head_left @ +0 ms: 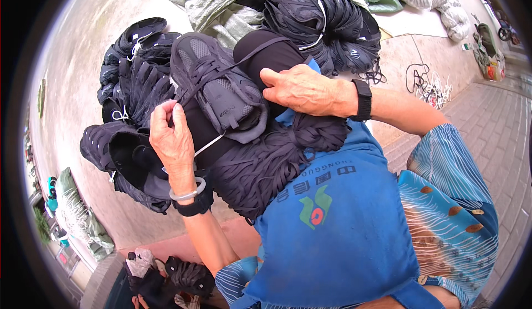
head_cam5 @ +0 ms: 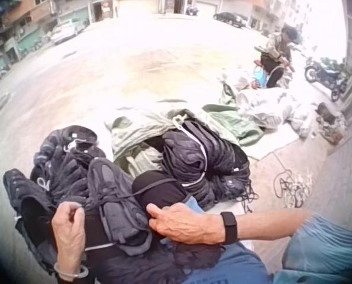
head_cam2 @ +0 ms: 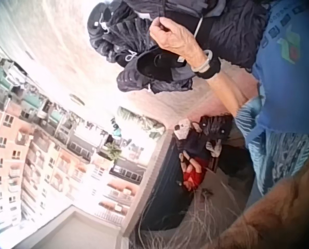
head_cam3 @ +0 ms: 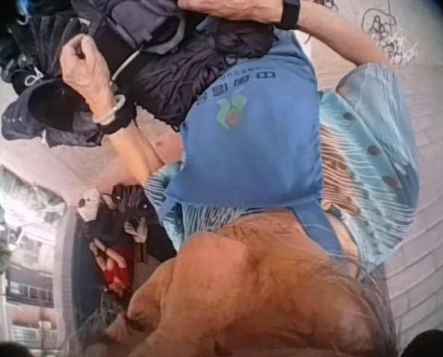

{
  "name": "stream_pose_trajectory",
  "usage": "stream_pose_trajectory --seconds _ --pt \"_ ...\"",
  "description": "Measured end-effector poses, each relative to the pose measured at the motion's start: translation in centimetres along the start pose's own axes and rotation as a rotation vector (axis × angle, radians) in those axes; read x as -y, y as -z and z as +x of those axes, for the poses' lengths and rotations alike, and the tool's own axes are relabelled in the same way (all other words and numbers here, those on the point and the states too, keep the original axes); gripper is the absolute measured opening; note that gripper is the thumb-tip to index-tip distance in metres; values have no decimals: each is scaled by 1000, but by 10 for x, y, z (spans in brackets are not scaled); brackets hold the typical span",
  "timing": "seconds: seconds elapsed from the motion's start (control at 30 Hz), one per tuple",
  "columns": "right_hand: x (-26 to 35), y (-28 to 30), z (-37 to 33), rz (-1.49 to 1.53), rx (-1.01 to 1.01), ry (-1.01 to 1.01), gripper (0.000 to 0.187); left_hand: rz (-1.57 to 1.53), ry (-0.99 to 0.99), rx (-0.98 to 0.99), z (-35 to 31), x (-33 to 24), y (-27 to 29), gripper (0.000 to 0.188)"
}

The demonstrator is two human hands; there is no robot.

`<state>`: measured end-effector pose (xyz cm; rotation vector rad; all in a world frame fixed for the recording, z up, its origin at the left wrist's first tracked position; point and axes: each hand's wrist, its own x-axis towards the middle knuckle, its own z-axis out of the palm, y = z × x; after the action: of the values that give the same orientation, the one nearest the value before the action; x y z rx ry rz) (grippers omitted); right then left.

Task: Inserting laces and organizing black athletic shoes into bundles.

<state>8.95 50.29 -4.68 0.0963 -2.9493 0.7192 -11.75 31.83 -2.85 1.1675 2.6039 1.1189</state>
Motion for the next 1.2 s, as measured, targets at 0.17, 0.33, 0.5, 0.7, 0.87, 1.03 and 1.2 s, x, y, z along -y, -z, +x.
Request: stream_pose_trajectory --seconds 0.17,0.33,0.5,0.7,0.87,1.03,1.2 --pt "-4 -3 3 0 8 47 11 -205 245 118 -20 -1 -1 16" --pt "-10 -9 17 154 -212 -37 11 -138 241 145 -17 6 -5 23" --pt "-24 -12 41 -8 -213 -20 12 -157 299 205 0 17 -9 25" --pt "-32 -7 75 212 -333 -214 13 -498 566 311 10 9 -13 23" --pt "-34 -13 62 115 -262 -162 13 -537 534 293 11 19 -16 27" --pt "-34 -12 64 64 -299 -156 13 -547 546 316 16 21 -17 26" --pt "-30 0 71 412 -254 -342 19 -478 501 337 18 16 -16 24"
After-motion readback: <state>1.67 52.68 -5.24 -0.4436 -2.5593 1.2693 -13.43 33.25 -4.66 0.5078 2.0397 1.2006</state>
